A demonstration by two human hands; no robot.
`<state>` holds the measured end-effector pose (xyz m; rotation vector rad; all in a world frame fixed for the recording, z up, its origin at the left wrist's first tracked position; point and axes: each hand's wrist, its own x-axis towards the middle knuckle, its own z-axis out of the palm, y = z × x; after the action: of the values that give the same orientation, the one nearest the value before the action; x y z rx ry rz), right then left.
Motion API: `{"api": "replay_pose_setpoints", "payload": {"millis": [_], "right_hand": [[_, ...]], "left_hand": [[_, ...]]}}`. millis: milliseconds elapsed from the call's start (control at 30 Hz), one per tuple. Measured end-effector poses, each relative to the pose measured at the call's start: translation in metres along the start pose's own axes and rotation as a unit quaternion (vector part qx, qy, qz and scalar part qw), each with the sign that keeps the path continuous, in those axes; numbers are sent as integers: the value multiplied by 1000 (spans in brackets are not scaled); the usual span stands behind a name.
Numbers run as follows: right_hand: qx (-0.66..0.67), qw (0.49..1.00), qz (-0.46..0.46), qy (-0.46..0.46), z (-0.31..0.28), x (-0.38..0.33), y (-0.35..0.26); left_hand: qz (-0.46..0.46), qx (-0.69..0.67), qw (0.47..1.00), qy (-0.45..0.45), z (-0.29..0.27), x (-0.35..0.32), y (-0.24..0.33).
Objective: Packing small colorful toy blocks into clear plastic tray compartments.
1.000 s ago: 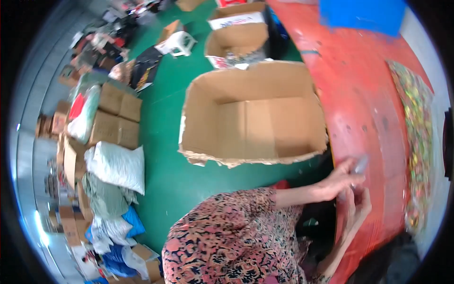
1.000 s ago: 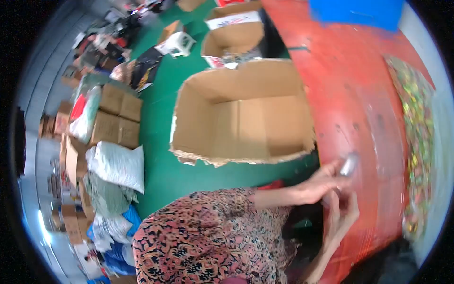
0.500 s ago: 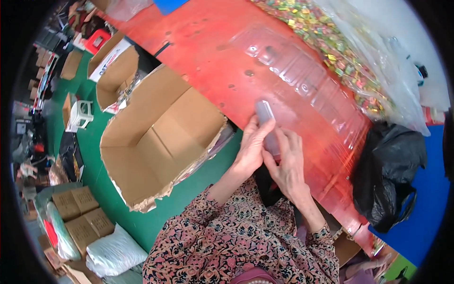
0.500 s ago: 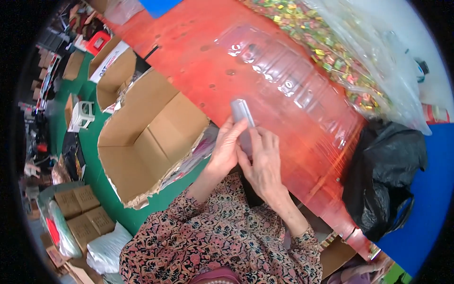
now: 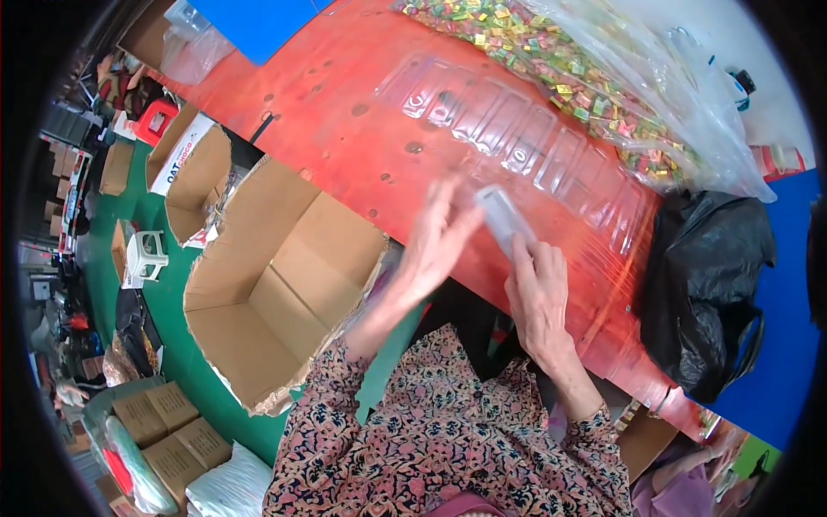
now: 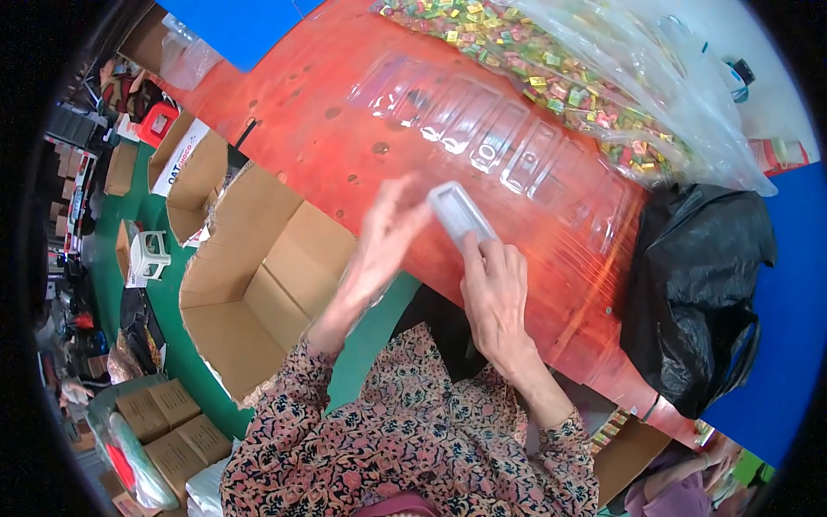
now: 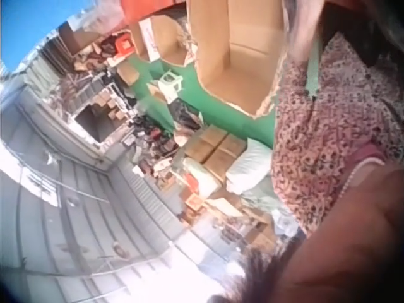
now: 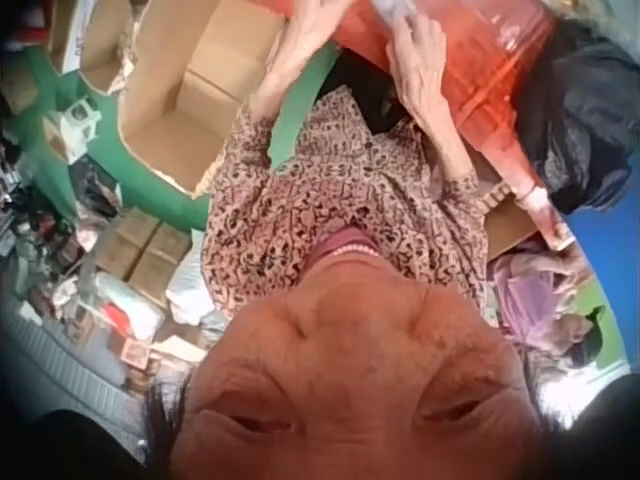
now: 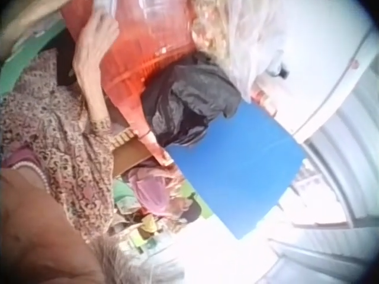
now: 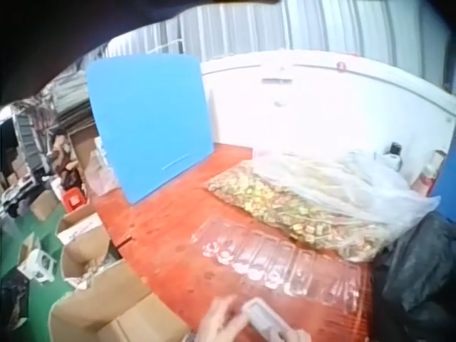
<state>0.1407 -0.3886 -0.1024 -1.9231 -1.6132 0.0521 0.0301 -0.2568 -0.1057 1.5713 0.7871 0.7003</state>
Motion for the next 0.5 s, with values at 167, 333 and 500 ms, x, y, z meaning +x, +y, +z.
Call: {"api": "replay_pose_setpoints", "payload": {"millis": [167, 333, 500], "right_hand": [[-56, 996, -8, -69, -2, -10, 17], [-20, 1000, 5, 11, -19, 21, 23], [-125, 990, 64, -8, -9, 58, 83]], "left_hand": [[187, 344, 914, 102, -37, 82, -18], [225, 500, 832, 85, -53, 144, -52], [231, 510, 827, 58, -40, 175, -72]]}}
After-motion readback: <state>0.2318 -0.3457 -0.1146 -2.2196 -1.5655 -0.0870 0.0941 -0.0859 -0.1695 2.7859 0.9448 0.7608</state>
